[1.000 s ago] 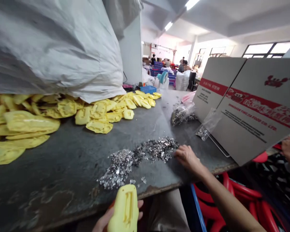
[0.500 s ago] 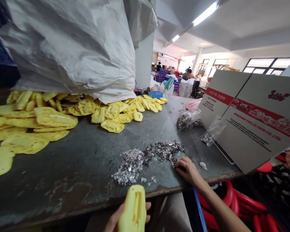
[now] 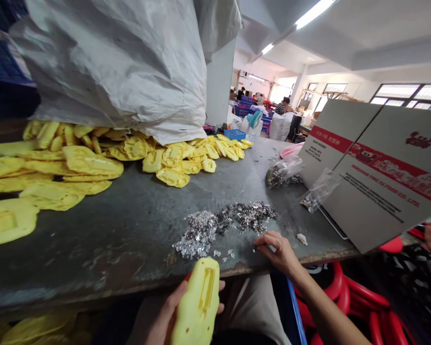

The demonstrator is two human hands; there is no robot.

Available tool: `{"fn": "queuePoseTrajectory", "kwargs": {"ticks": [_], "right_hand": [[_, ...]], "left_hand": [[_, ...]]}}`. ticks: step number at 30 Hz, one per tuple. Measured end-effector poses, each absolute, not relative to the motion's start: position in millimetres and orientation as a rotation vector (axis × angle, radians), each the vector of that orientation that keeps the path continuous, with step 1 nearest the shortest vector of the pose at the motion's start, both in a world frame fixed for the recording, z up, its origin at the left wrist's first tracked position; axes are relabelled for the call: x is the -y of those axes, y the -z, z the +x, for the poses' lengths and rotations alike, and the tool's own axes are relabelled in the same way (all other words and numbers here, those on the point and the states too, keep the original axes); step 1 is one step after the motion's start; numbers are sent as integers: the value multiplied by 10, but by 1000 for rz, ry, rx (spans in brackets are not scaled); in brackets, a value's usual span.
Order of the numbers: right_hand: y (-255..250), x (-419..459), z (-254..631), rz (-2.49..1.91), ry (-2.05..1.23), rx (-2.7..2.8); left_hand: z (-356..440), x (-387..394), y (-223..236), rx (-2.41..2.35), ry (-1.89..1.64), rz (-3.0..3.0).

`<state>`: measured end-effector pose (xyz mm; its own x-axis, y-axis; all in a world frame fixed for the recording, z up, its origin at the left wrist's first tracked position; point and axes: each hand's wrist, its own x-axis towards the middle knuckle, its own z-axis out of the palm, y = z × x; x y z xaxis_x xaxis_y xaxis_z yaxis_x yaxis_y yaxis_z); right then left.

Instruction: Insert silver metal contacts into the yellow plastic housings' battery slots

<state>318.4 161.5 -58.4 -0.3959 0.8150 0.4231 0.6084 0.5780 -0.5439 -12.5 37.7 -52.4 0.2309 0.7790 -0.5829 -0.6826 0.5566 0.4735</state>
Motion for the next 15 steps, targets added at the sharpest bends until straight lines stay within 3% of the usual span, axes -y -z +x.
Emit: {"fn": "queuePoseTrajectory", "kwargs": {"ticks": [8, 15], "right_hand": [[-114, -1190, 2740, -826, -908, 2071], [-117, -1070, 2488, -657, -1206, 1794]], "left_hand": [[87, -227, 23, -665, -1007, 260], [231, -131, -37, -594, -1067, 240]]}}
